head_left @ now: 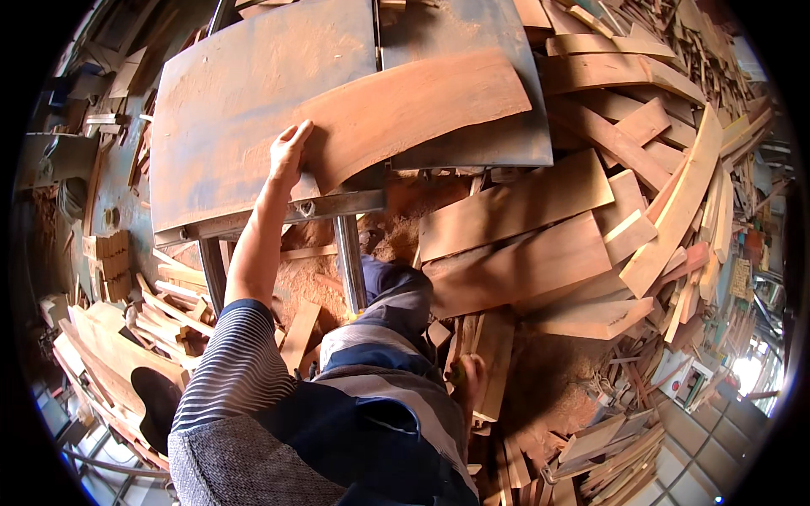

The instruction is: The person measures different wood pieces by hand using a yellow tape measure, holding the tape across the length and width of several wood blocks and planks atop a dusty workbench.

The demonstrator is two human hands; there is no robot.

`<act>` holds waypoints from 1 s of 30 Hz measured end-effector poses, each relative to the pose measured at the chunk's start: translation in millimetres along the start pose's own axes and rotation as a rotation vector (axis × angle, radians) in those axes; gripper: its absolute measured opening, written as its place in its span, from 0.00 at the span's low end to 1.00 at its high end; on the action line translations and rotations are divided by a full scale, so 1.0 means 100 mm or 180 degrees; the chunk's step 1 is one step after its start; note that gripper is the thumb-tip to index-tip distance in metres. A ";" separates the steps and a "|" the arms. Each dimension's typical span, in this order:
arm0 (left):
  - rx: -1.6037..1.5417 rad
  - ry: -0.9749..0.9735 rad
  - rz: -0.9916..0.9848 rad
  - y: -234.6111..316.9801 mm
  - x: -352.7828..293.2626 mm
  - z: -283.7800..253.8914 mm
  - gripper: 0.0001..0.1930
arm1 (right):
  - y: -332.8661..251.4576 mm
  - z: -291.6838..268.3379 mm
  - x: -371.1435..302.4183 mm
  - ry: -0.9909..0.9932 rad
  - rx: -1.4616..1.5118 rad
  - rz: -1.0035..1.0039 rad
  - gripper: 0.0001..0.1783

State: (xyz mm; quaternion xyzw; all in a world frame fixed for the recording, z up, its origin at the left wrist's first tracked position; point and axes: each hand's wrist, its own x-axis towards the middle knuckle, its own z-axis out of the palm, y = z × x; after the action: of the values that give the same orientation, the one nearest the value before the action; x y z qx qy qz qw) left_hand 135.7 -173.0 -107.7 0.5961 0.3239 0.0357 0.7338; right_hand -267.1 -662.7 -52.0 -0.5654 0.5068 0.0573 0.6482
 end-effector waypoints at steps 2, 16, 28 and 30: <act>-0.0086 -0.0039 -0.0028 0.00 -0.01 -0.05 0.17 | -0.26 0.21 -0.03 -0.0085 -0.0445 -0.0316 0.15; -0.0021 -0.0415 -0.0074 0.03 -0.01 -0.15 0.18 | -0.64 0.89 -0.13 -0.0593 -0.1688 -0.0391 0.18; -0.0218 -0.0513 -0.0052 -0.04 0.08 -0.16 0.20 | -0.60 1.11 -0.34 -0.0489 -0.2239 -0.0621 0.24; -0.0290 -0.0544 -0.0093 -0.04 0.11 -0.16 0.20 | -0.43 0.99 -0.23 -0.0437 -0.2163 -0.0794 0.22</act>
State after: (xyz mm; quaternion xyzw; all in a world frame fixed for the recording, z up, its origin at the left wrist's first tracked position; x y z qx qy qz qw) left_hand 135.0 -156.1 -117.1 0.5582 0.2668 -0.0113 0.7856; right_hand -192.1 -587.6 -21.6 -0.8007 0.3414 0.1806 0.4580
